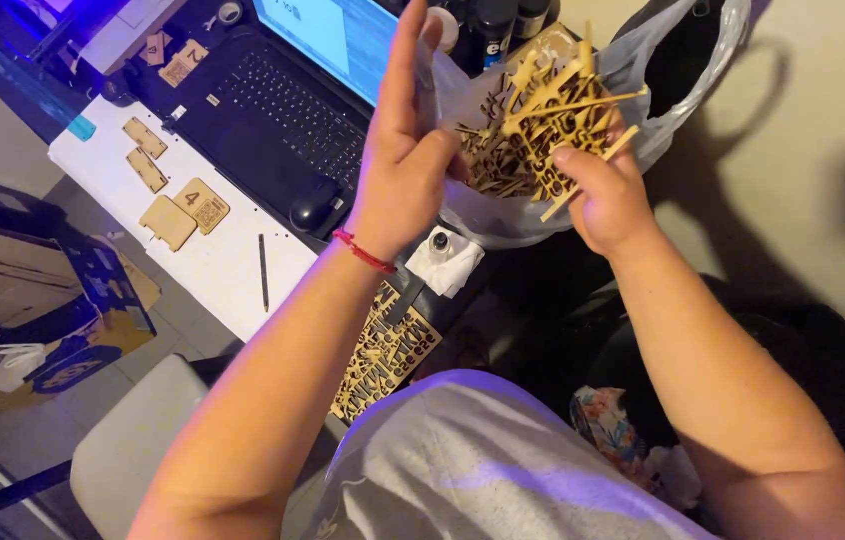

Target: The person handles a laser-cut wooden sheet, breaking off small pieces and placing them into a plastic bag. They then pick up a partially assembled wooden structure, break off a piece from it, and place it in the bag. Finally, they continue to break pieces from the wooden sheet and add them to the bag.

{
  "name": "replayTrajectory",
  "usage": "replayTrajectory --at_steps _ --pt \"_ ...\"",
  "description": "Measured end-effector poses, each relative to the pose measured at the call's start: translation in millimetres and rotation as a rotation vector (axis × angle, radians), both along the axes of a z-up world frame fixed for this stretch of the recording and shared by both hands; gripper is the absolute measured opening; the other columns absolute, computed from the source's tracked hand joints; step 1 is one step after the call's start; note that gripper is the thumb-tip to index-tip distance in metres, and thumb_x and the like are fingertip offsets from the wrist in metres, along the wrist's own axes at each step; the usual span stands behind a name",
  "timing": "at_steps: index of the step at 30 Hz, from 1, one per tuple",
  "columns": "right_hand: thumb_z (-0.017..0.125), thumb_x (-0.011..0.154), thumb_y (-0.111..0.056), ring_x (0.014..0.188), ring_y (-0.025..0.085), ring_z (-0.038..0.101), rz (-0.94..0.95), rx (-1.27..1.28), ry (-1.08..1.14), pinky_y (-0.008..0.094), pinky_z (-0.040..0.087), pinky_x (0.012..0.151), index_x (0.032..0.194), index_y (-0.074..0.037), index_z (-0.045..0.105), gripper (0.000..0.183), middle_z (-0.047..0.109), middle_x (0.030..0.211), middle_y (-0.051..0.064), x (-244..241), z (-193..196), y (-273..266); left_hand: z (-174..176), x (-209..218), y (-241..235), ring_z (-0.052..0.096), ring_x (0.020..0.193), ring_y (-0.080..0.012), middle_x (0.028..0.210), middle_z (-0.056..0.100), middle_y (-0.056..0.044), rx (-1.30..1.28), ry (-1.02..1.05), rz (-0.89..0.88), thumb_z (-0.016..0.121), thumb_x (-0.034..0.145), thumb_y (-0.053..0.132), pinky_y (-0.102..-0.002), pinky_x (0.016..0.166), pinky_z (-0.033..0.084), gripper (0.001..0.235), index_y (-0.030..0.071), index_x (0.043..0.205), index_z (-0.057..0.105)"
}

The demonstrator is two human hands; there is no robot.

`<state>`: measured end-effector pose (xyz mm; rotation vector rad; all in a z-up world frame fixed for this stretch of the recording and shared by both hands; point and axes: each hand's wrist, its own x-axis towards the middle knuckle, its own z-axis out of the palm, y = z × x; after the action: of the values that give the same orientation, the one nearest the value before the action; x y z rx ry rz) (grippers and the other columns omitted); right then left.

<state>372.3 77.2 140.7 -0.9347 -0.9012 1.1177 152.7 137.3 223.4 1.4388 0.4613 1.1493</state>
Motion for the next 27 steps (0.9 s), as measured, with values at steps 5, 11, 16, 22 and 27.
replayTrajectory --at_steps 5,11,16,22,27 --pt "0.057 0.083 0.0 0.132 0.039 0.049 0.074 -0.242 -0.754 0.05 0.052 0.1 0.144 -0.022 0.036 0.068 0.046 0.146 0.019 -27 87 -2 -5 0 5 0.015 0.172 -0.0274 0.176 0.015 -0.003 0.185 0.052 -0.041 0.042 0.092 -0.006 -0.038 0.139 0.037 0.083 0.022 0.165 0.015" --pt "0.059 0.077 -0.012 0.132 0.043 0.038 0.21 -0.336 -1.442 0.052 0.035 0.104 0.146 -0.023 0.043 0.072 0.038 0.154 0.013 -26 98 20 6 -1 4 0.02 0.169 -0.0237 0.174 0.021 -0.009 0.178 0.065 -0.129 0.04 0.088 -0.012 -0.038 0.144 0.026 0.085 0.02 0.164 0.017" --pt "0.059 0.082 -0.014 0.106 0.048 0.06 0.181 -0.44 -1.6 0.058 0.046 0.09 0.147 -0.029 0.048 0.067 0.063 0.127 0.018 -30 130 30 0 -7 13 0.028 0.168 -0.0241 0.172 0.024 -0.003 0.184 0.014 -0.19 0.044 0.09 -0.009 -0.043 0.148 0.022 0.082 0.019 0.164 0.023" --pt "0.051 0.078 0.008 0.115 0.034 0.057 0.366 -0.4 -1.957 0.059 0.05 0.092 0.136 -0.013 0.057 0.062 0.061 0.127 0.014 -41 126 35 6 -10 11 0.033 0.162 -0.0209 0.173 0.029 -0.017 0.054 0.058 -0.176 0.047 0.092 -0.005 -0.024 0.058 0.061 0.078 0.026 0.16 0.023" --pt "0.054 0.085 -0.029 0.124 0.042 0.045 0.511 -0.606 -1.846 0.066 0.039 0.096 0.141 -0.024 0.039 0.058 0.047 0.139 0.011 -48 107 55 3 -3 3 0.029 0.164 -0.0224 0.167 0.034 -0.009 0.017 -0.067 -0.25 0.048 0.086 -0.011 -0.04 0.141 0.025 0.084 0.015 0.162 0.025"
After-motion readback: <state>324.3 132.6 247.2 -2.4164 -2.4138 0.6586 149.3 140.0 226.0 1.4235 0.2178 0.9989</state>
